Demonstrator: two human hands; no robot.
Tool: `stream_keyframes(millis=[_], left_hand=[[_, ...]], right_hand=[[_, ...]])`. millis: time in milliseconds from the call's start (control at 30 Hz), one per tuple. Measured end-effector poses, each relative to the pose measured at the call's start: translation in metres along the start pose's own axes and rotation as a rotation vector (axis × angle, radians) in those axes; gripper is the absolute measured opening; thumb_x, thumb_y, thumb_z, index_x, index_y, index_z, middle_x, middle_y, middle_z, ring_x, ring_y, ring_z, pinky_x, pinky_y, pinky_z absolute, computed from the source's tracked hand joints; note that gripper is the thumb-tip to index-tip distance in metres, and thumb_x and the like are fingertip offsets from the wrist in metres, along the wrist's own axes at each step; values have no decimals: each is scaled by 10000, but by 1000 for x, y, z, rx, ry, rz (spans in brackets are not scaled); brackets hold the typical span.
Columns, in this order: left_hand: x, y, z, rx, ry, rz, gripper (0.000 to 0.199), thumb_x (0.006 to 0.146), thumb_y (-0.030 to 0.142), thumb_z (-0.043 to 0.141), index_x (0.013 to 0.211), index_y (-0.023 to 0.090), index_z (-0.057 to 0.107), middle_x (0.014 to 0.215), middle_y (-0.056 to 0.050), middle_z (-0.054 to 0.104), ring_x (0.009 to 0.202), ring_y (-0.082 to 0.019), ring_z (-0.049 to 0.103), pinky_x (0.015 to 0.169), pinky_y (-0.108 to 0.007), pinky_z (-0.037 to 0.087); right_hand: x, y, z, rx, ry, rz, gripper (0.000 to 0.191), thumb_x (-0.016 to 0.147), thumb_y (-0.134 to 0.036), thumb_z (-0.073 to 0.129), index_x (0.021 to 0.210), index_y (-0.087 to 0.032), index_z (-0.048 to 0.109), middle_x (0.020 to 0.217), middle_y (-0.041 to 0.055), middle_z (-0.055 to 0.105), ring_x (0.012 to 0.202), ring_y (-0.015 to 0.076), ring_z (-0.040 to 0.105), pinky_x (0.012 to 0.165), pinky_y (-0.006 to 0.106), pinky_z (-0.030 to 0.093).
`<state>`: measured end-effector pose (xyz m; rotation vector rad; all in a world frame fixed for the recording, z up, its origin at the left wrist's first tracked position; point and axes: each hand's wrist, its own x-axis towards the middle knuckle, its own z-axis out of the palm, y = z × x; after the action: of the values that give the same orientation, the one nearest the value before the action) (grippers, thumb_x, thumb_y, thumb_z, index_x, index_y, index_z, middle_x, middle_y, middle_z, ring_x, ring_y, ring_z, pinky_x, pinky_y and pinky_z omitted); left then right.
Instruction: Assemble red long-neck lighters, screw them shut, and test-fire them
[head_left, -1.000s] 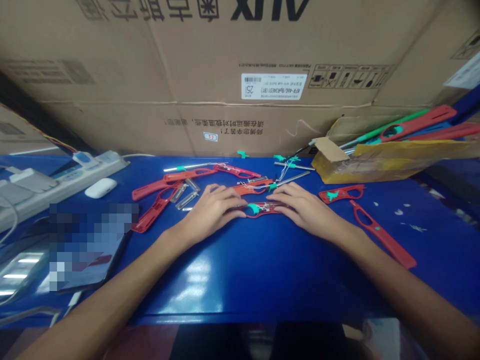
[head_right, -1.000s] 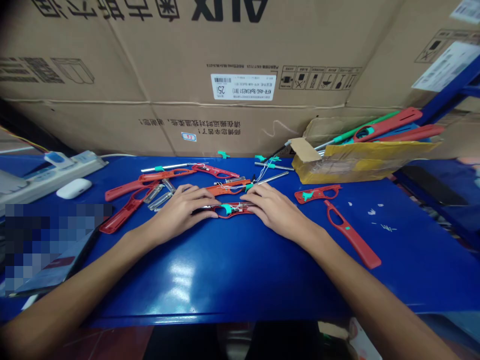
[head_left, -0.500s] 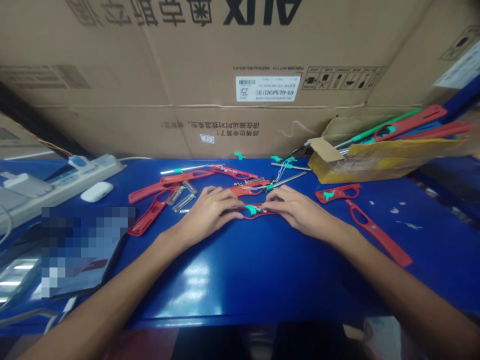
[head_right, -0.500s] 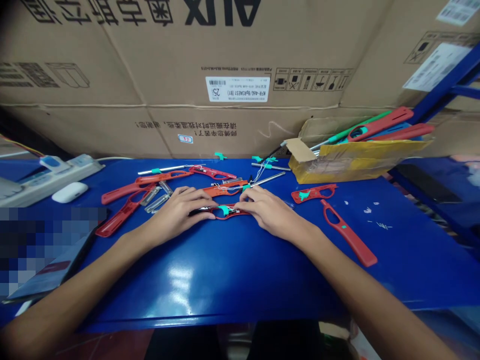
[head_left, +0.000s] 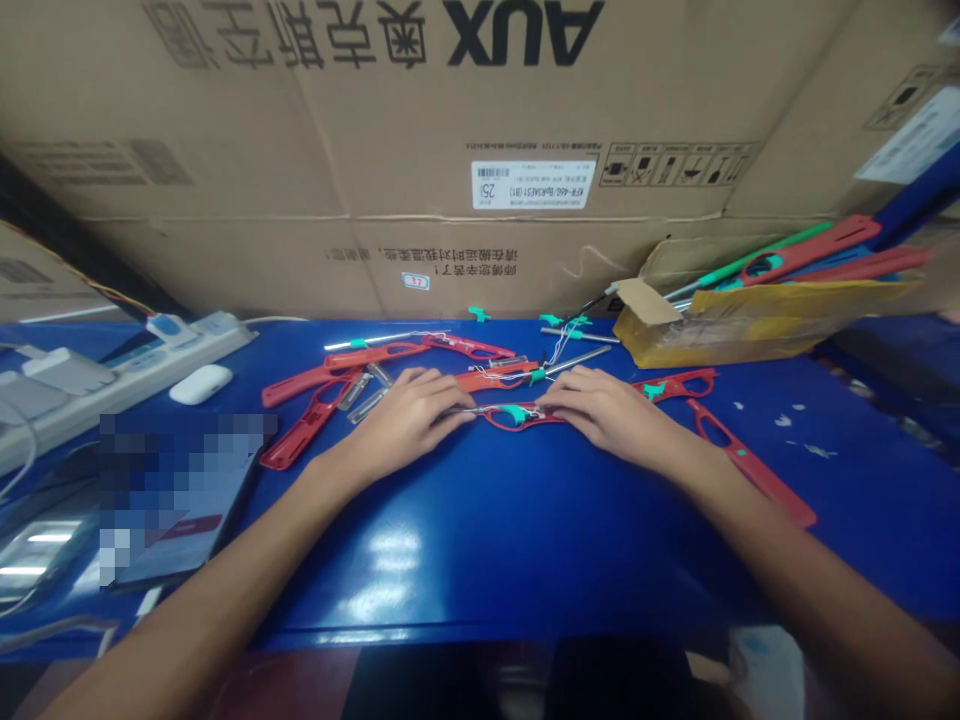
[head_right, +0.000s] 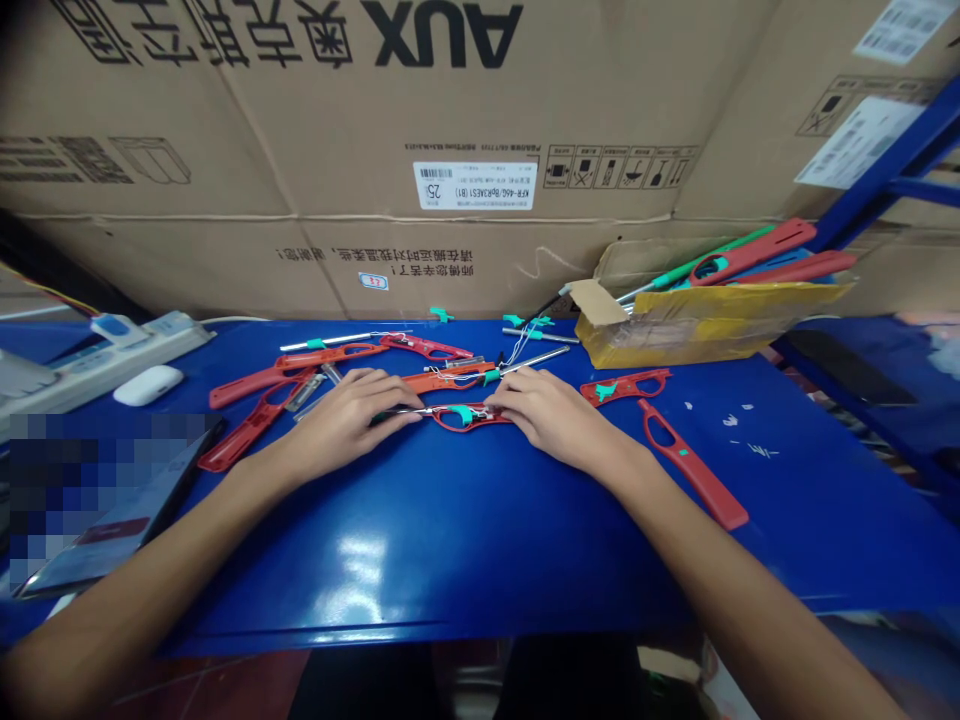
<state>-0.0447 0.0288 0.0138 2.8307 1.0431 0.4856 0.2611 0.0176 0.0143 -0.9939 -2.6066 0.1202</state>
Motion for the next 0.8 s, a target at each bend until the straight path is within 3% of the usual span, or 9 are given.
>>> stream_keyframes(millis=[200, 600, 800], left_hand=[[2, 2, 4, -30, 24, -20, 203, 1054, 318, 504, 1052, 216, 679, 1057, -22, 728, 1002, -200, 620, 944, -374, 385], [2, 9, 0, -67, -3, -40, 250, 1047, 394, 508, 1040, 216, 684, 1047, -27, 712, 999, -207, 613, 951, -391, 410], [2, 2, -3, -59, 144, -146, 263, 1047, 383, 496, 1101, 185, 661, 1133, -75, 678, 1061, -232, 605, 951, -412, 467]], right_hand=[[2, -13, 0, 69, 7, -22, 314, 1032, -346, 505, 1260, -239, 693, 1223, 101, 670, 1145, 250, 594, 995, 453, 510], [4, -19, 11, 21, 63, -83, 268, 1021, -309, 534, 1159, -259, 759, 1097, 80, 727, 977, 225, 638, 879, 430, 533], [3, -8, -6, 51, 210, 17, 308, 1029, -312, 521, 1265, -225, 698, 1153, 81, 757, 1048, 242, 676, 946, 448, 531]])
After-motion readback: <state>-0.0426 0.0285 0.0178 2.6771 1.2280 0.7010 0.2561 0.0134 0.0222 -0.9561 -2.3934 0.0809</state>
